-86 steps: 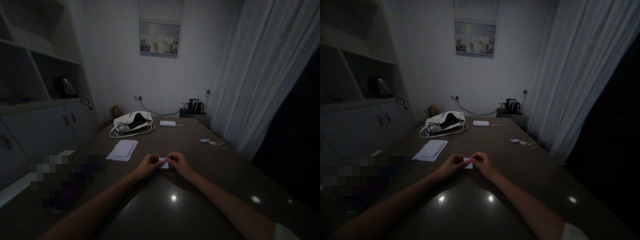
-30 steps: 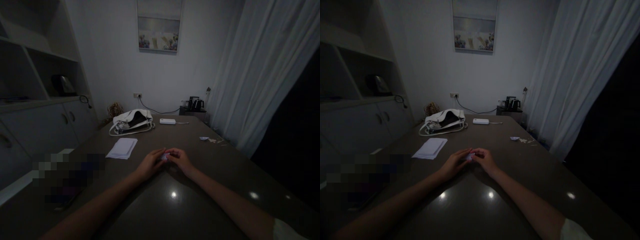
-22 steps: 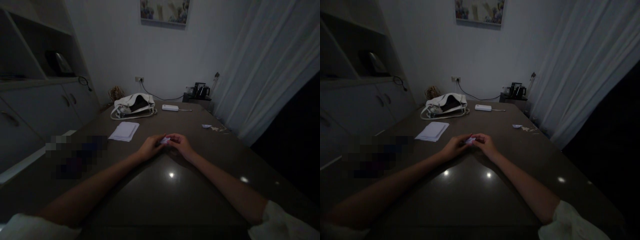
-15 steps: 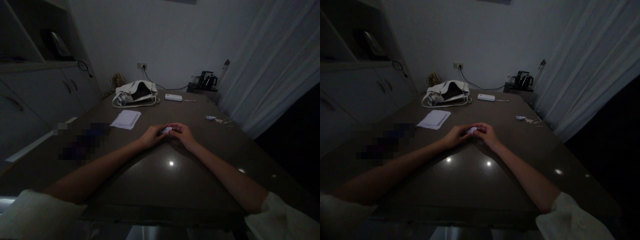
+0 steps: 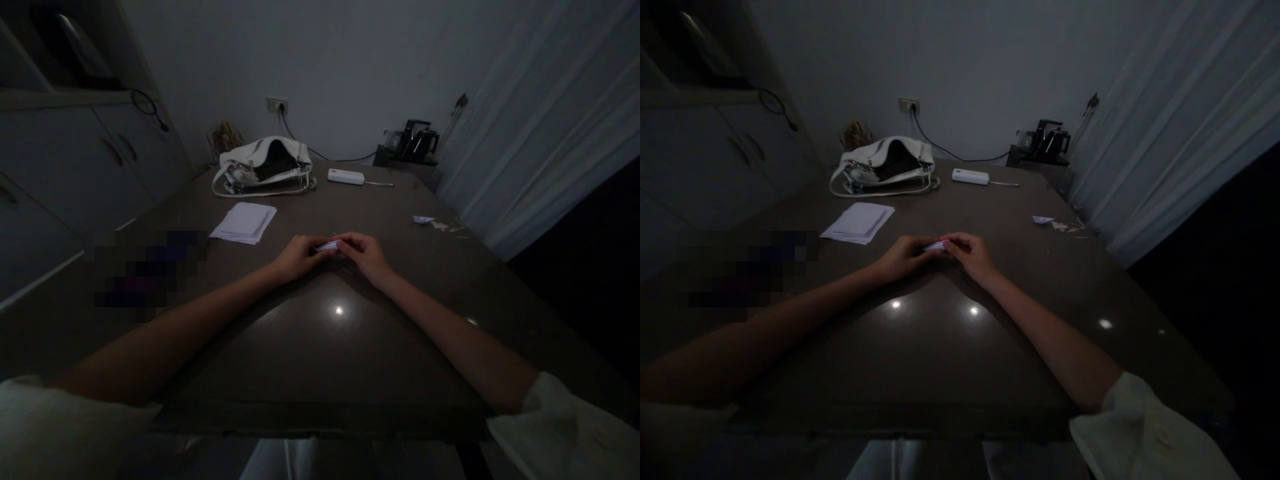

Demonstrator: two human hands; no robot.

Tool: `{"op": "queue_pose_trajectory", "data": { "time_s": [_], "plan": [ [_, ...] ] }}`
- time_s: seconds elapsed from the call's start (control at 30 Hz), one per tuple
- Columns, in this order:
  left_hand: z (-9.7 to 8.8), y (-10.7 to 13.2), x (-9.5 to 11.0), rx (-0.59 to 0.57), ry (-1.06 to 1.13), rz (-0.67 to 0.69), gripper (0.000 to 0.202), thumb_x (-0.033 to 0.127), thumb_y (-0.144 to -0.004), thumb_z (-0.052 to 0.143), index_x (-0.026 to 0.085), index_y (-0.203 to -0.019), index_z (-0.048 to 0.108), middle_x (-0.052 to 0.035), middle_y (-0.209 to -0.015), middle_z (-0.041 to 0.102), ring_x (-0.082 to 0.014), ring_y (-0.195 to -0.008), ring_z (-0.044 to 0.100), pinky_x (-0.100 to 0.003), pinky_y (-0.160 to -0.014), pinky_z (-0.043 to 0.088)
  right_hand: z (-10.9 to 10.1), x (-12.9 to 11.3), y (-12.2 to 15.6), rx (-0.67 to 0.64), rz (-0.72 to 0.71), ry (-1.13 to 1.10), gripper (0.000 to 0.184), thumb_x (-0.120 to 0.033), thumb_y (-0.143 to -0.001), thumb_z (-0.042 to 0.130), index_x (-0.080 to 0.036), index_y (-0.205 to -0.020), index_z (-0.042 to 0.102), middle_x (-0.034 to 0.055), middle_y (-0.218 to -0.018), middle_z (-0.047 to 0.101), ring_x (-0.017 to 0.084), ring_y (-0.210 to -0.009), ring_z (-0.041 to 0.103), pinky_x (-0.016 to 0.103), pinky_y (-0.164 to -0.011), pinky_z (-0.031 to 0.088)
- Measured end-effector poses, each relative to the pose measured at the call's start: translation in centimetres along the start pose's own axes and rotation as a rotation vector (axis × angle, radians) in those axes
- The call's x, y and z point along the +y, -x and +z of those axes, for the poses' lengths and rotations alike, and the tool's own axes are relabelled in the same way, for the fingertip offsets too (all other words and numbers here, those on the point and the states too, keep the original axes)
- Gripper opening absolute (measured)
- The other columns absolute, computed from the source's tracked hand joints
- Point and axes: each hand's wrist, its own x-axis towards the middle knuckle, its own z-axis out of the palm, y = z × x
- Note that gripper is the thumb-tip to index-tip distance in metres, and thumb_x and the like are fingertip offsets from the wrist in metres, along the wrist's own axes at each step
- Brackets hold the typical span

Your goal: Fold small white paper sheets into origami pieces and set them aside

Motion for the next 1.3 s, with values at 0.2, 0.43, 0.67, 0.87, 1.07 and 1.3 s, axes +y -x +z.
{"op": "queue_pose_trajectory", "data": {
  "time_s": [0.2, 0.43, 0.67, 0.87, 1.07, 1.3],
  "plan": [
    [0.02, -0.12, 0.05, -0.042, 0.041, 0.008, 0.042, 0.041, -0.089, 0.038, 0.012, -0.105, 0.063, -0.0022, -0.088, 0.067, -0.0163, -0.079, 0.060, -0.021, -0.068, 0.043, 0.04, -0.14, 0.11, 0.027, -0.043, 0.022, 0.020, -0.035, -0.073, 0.064, -0.019, -0.084, 0.068, 0.0024, -0.078, 0.067, 0.013, -0.069, 0.059, 0.026, -0.065, 0.045],
    [0.16, -0.14, -0.26, -0.054, 0.030, 0.027, 0.040, 0.039, -0.090, 0.037, 0.011, -0.104, 0.062, -0.0031, -0.080, 0.065, -0.0143, -0.071, 0.057, -0.021, -0.066, 0.042, 0.04, -0.02, 0.14, 0.060, -0.030, 0.038, 0.019, -0.034, -0.072, 0.065, -0.017, -0.080, 0.068, 0.0019, -0.070, 0.065, 0.013, -0.063, 0.058, 0.026, -0.062, 0.046],
    [0.03, -0.15, -0.32, -0.061, 0.058, 0.016, 0.040, 0.038, -0.090, 0.036, 0.010, -0.099, 0.063, -0.0045, -0.079, 0.065, -0.0144, -0.070, 0.058, -0.022, -0.066, 0.043, -0.02, -0.12, 0.06, 0.032, -0.038, 0.060, 0.020, -0.034, -0.076, 0.060, -0.017, -0.082, 0.068, 0.0014, -0.068, 0.064, 0.012, -0.062, 0.057, 0.025, -0.063, 0.045],
    [-0.01, -0.25, -0.53, -0.051, 0.061, 0.007, 0.040, 0.037, -0.090, 0.036, 0.009, -0.097, 0.063, -0.0043, -0.075, 0.064, -0.0142, -0.068, 0.056, -0.022, -0.064, 0.042, 0.05, -0.62, 0.18, 0.027, -0.042, 0.033, 0.021, -0.034, -0.078, 0.057, -0.016, -0.082, 0.069, 0.0023, -0.068, 0.065, 0.012, -0.062, 0.057, 0.024, -0.061, 0.045],
    [0.02, -0.25, -0.52, -0.067, 0.099, 0.028, 0.039, 0.037, -0.090, 0.037, 0.009, -0.095, 0.063, -0.0040, -0.074, 0.063, -0.0142, -0.069, 0.056, -0.022, -0.065, 0.042, 0.06, -0.45, 0.22, 0.025, -0.015, 0.037, 0.019, -0.033, -0.074, 0.063, -0.016, -0.082, 0.069, 0.0024, -0.070, 0.066, 0.012, -0.063, 0.059, 0.025, -0.063, 0.047],
    [0.10, -0.31, -0.91, -0.099, 0.165, 0.020, 0.038, 0.037, -0.090, 0.037, 0.010, -0.097, 0.062, -0.0049, -0.079, 0.064, -0.0140, -0.071, 0.057, -0.022, -0.068, 0.043, 0.08, -0.30, 0.19, 0.029, -0.029, 0.051, 0.021, -0.035, -0.073, 0.063, -0.016, -0.081, 0.068, 0.0024, -0.069, 0.066, 0.013, -0.063, 0.058, 0.026, -0.063, 0.046]
  ]
}}
